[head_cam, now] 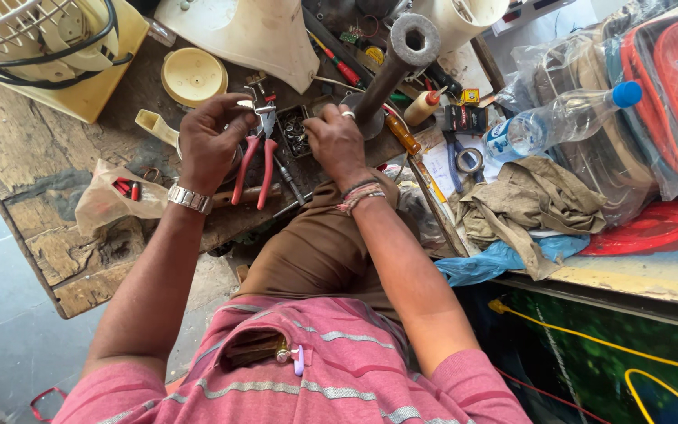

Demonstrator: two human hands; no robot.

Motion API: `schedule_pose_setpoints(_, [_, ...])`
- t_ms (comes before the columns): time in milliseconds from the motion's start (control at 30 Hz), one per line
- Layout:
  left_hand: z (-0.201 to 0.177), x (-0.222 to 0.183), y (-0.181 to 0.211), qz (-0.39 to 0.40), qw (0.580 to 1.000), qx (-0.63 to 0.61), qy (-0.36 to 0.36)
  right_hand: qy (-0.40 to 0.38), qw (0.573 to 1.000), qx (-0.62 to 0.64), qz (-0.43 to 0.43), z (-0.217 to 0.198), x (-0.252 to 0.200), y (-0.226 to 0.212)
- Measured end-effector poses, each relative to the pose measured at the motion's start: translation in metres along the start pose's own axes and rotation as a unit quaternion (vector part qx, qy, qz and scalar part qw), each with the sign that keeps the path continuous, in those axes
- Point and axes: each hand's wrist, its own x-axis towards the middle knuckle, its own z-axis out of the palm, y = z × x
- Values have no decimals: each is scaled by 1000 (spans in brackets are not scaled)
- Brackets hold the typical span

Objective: The person uses pliers to manipulate a small metal component, wipes it with a cloth, and repeatedly inserts and removes it from a cylindrical metal container. The person also picks up and handles a small screw and a bottle of adhesive.

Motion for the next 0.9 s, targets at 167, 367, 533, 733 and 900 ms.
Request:
schedule_pose_setpoints(167, [2, -8, -6, -9, 999, 35, 10, -69, 994, -79, -18, 11, 17, -10])
schedule_pose_setpoints(367, [-3, -9, -4, -16, 999, 27, 1, -89, 984, -157, 7, 30, 19, -14])
schedule_pose_setpoints(533, [-4, -10, 0, -15, 999, 46, 2, -104, 985, -138, 29, 31, 21, -10])
schedule_pose_setpoints(733, [-4, -9, 0, -17, 998, 60, -2, 0, 996, 69, 58, 16, 7, -1])
schedule_pose_setpoints(900, [0, -8, 2, -20, 999, 32, -5, -46, 882, 393, 257, 16, -10, 3])
